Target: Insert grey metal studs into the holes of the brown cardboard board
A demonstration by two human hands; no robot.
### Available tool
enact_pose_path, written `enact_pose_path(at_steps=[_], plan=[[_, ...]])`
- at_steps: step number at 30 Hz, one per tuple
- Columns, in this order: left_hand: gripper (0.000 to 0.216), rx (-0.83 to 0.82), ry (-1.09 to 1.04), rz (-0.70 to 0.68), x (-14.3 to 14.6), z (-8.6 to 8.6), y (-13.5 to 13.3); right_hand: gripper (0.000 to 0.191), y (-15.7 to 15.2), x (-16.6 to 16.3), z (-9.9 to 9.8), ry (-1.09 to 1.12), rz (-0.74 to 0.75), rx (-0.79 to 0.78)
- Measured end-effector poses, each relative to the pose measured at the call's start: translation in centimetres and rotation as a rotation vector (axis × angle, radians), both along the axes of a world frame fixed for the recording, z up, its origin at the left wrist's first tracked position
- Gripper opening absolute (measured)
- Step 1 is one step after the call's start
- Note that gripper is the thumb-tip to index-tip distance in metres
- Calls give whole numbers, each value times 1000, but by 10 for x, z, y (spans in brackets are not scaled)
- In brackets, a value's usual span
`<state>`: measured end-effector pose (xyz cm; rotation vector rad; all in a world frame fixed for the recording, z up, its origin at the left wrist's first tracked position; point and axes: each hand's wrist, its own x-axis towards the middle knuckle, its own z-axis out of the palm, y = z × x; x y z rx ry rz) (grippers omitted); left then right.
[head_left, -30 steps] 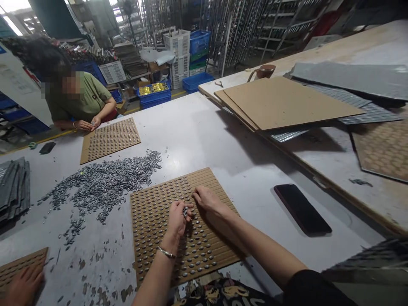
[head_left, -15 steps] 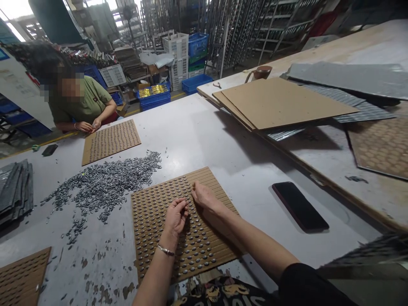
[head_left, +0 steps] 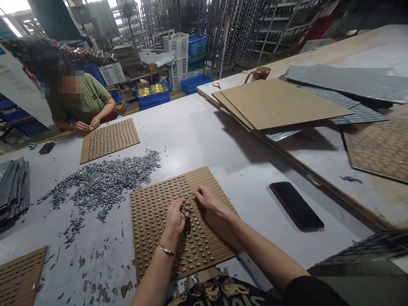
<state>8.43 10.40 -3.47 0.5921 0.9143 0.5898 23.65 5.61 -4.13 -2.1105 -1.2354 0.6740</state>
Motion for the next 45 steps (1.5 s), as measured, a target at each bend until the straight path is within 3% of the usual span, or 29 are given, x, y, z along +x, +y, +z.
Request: enact_pose_path(at_steps=[3,14,24,28,32,37,45], plan=[[28,-58,-44,-36,-6,4,3,25,10,-1,-6,-146,10,-67],[49,31,42,-47,-10,2,3,21,10,-6,-7,-220,19,-150],[30,-24,-62,1,-14,7,1,16,14,-7,-7,-211,25,-134],[25,-20,-40,1,-14,6,1,17,8,-10,-4,-121,-26,36],[35,17,-49,-35,-14,7,-2,16,-13,-17,7,87,46,261],[39,14,-99,-97,-9,8,-6,17,-31,-22,21,153,70,351],[42,15,-103,-125,-6,5,-7,19,-34,-25,30,252,60,327]])
